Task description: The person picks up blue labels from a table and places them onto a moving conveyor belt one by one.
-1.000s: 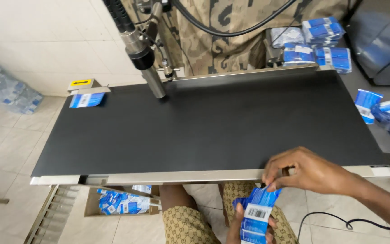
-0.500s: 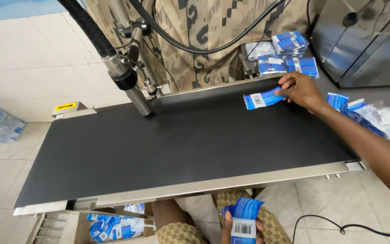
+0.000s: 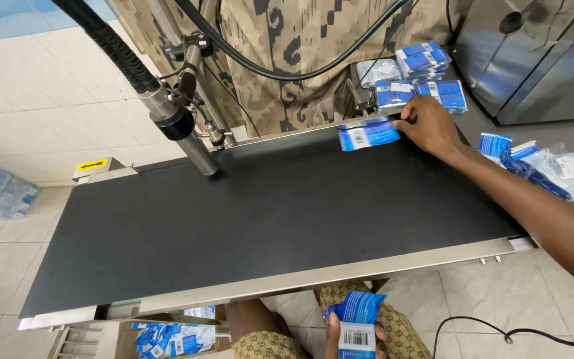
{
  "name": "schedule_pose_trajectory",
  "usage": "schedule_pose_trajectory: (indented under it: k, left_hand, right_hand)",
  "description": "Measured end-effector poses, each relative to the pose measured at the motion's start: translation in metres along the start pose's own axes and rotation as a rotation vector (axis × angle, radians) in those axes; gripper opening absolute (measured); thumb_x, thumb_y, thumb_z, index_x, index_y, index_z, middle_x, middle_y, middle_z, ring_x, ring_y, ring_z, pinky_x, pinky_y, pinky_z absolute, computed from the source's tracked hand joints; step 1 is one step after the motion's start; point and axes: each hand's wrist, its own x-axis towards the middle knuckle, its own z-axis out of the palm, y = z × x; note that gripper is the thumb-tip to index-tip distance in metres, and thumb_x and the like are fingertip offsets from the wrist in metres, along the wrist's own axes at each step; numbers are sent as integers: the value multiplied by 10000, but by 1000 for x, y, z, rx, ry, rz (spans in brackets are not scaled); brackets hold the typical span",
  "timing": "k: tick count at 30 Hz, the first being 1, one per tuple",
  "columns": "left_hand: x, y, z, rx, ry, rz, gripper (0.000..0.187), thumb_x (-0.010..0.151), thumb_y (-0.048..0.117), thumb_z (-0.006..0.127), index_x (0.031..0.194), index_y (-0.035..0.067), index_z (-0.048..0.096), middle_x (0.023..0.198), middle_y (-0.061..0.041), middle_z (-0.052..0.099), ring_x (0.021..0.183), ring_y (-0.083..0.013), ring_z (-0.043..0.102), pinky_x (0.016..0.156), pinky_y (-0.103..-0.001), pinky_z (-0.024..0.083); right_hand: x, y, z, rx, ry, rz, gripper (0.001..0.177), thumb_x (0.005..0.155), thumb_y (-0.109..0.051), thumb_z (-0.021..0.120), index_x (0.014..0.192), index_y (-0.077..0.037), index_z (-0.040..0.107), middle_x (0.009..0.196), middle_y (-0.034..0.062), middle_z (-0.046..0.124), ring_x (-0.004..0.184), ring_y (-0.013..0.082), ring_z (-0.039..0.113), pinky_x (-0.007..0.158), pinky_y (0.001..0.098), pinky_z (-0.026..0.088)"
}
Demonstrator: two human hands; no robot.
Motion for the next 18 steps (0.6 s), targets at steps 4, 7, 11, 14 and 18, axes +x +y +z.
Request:
schedule_pose_trajectory:
  k: [4, 7, 11, 14, 18]
  left_hand:
    - [8, 7, -43, -84, -114, -54, 1068, 910, 789, 590, 1458, -127, 572, 1200, -315, 703, 1003, -446, 748, 933, -551, 647]
    - [8, -1, -19, -106, -169, -64, 1083, 925, 793, 581, 1472, -141, 569, 1160, -353, 706, 1003, -454, 746, 940, -540, 633]
    - [-7, -26, 67, -201, 5, 94, 891, 1002, 691, 650, 1304, -147, 679, 1024, -264, 735, 851, -378, 759, 756, -446, 653]
    - [-11, -42, 105, -105, 101, 304, 803, 1029, 627, 605, 1224, -149, 680, 1010, -236, 748, 743, -335, 754, 647, -395, 645]
    - [-16, -45, 126, -186, 238, 377, 722, 995, 524, 694, 1412, -63, 642, 1051, -274, 730, 710, -363, 736, 614, -403, 647]
  right_hand:
    - [-31, -33, -14, -43, -101, -43, 229, 1008, -314, 826, 907, -146, 707, 912, 67, 710, 962, 271, 660, 757, 472, 497]
    - [-82, -85, -35, 108, -314, -99, 166, 956, -330, 828, 901, -181, 780, 860, 14, 755, 809, 165, 677, 747, 370, 498]
    - [-171, -149, -59, 203, -793, -88, 336, 813, -471, 933, 1100, -301, 884, 908, -116, 798, 784, 45, 717, 677, 235, 544]
    - [-211, -158, -58, 269, -966, -195, 389, 839, -426, 979, 1197, -352, 844, 1034, -145, 783, 910, 29, 751, 728, 245, 583]
    - [-227, -160, -47, 170, -998, -180, 247, 949, -436, 812, 1177, -348, 841, 1119, -184, 866, 1005, 33, 803, 802, 289, 602]
